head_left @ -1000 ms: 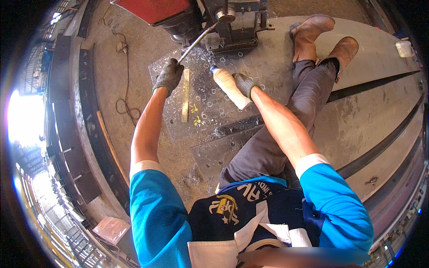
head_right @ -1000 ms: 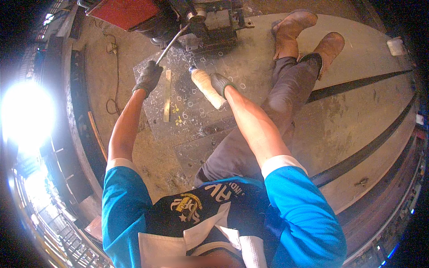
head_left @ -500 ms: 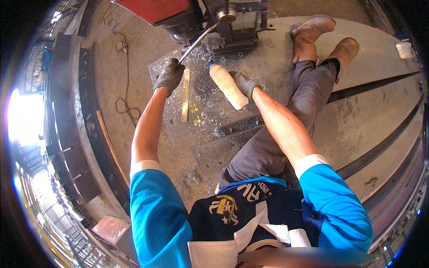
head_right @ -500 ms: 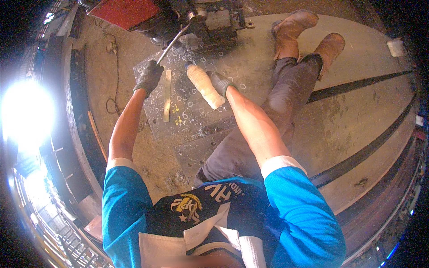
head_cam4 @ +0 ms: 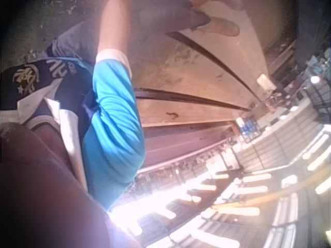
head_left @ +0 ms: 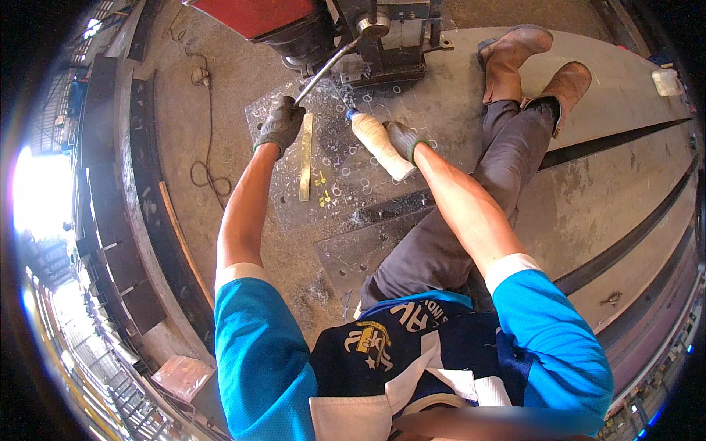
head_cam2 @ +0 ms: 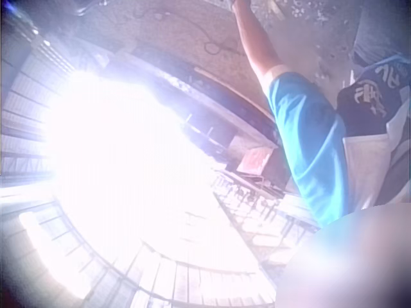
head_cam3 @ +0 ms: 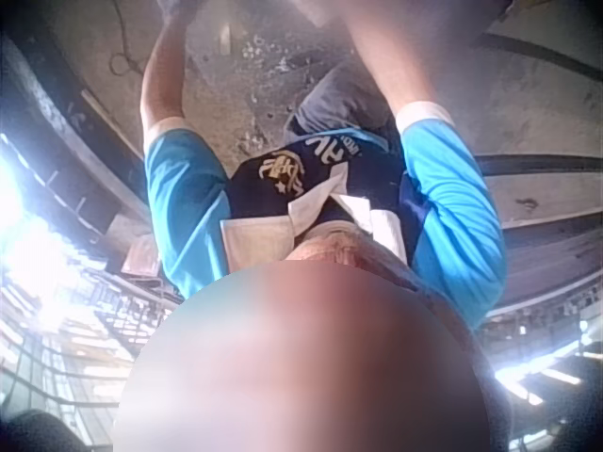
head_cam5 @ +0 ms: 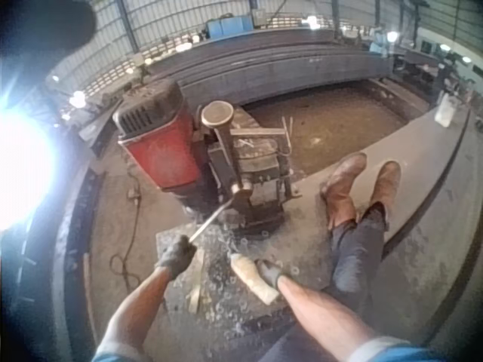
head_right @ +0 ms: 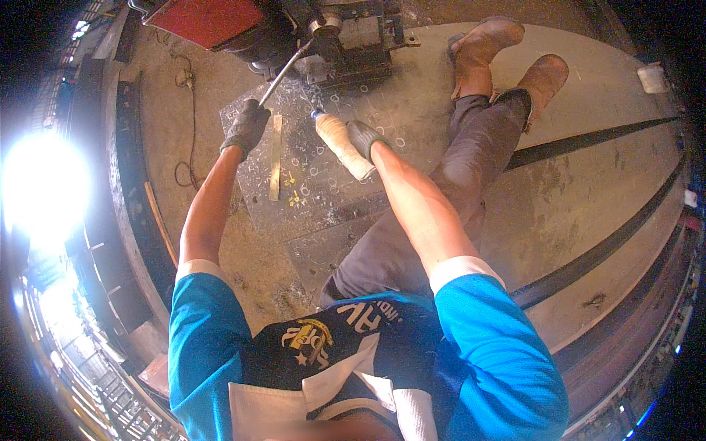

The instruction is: The person operates a drill press on a metal plate, repeatedly lowering the spindle to drill holes at marked locations. They apply liquid from a white bottle to the work area between drilling cycles and reposition the plate as needed.

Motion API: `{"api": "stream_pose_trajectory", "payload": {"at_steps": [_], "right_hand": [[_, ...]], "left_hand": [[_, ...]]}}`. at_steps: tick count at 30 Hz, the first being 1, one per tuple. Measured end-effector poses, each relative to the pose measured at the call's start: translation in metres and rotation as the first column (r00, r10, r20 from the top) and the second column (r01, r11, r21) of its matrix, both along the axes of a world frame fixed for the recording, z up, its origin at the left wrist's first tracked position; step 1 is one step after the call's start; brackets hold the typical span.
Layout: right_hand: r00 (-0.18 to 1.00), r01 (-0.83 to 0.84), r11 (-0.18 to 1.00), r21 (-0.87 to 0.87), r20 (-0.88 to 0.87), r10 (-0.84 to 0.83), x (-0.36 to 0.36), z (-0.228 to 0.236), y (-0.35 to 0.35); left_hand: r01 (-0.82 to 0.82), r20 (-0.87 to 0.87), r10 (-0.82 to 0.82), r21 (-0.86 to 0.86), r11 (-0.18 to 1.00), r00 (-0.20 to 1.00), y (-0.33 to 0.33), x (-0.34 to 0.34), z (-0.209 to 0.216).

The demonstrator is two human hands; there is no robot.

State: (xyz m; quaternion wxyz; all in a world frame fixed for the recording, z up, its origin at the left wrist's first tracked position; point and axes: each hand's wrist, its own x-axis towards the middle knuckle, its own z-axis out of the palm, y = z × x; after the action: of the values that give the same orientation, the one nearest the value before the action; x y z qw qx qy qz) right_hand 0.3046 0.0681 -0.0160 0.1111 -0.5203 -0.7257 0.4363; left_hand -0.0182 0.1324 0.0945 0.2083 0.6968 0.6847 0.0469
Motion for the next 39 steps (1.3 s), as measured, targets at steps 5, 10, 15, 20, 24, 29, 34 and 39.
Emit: {"api": "stream_pose_trajectory", "payload": {"at_steps": [5, 10, 15, 20, 24, 29, 34, 39], "right_hand": [[0.991, 0.130, 0.981, -0.145, 0.019, -0.129, -0.004, -0.011, 0.004], [0.988, 0.157, 0.987, -0.017, 0.001, -0.157, -0.007, -0.026, 0.004], [0.997, 0.078, 0.995, -0.066, 0.029, -0.076, -0.001, -0.003, 0.000], [0.960, 0.142, 0.966, -0.217, -0.209, -0.188, -0.005, 0.005, -0.001], [0.962, 0.073, 0.968, -0.241, -0.240, -0.132, -0.008, -0.016, 0.001], [0.992, 0.092, 0.992, -0.084, -0.078, -0.099, -0.006, -0.025, 0.003], [0.993, 0.111, 0.985, -0.135, 0.043, -0.106, -0.002, 0.004, 0.001], [0.994, 0.011, 0.992, -0.123, 0.110, 0.003, -0.003, 0.011, 0.002]], "left_hand": [[0.013, 0.006, -0.013, 0.011, 1.000, 1.000, 0.000, 0.003, 0.004], [-0.022, -0.011, 0.022, -0.024, 0.999, 1.000, -0.003, 0.008, 0.011], [-0.021, 0.024, 0.022, -0.031, 0.999, 0.999, -0.004, 0.010, 0.013], [-0.003, -0.006, 0.003, -0.004, 1.000, 1.000, -0.002, 0.006, 0.005], [0.060, -0.029, -0.059, 0.033, 0.998, 0.998, 0.001, 0.004, 0.000], [0.024, -0.033, -0.024, 0.006, 1.000, 0.999, 0.000, 0.004, -0.002], [0.043, 0.021, -0.044, 0.017, 0.999, 0.999, -0.001, 0.005, 0.000], [0.036, 0.004, -0.036, -0.001, 0.999, 0.999, -0.001, 0.005, 0.000]]}}
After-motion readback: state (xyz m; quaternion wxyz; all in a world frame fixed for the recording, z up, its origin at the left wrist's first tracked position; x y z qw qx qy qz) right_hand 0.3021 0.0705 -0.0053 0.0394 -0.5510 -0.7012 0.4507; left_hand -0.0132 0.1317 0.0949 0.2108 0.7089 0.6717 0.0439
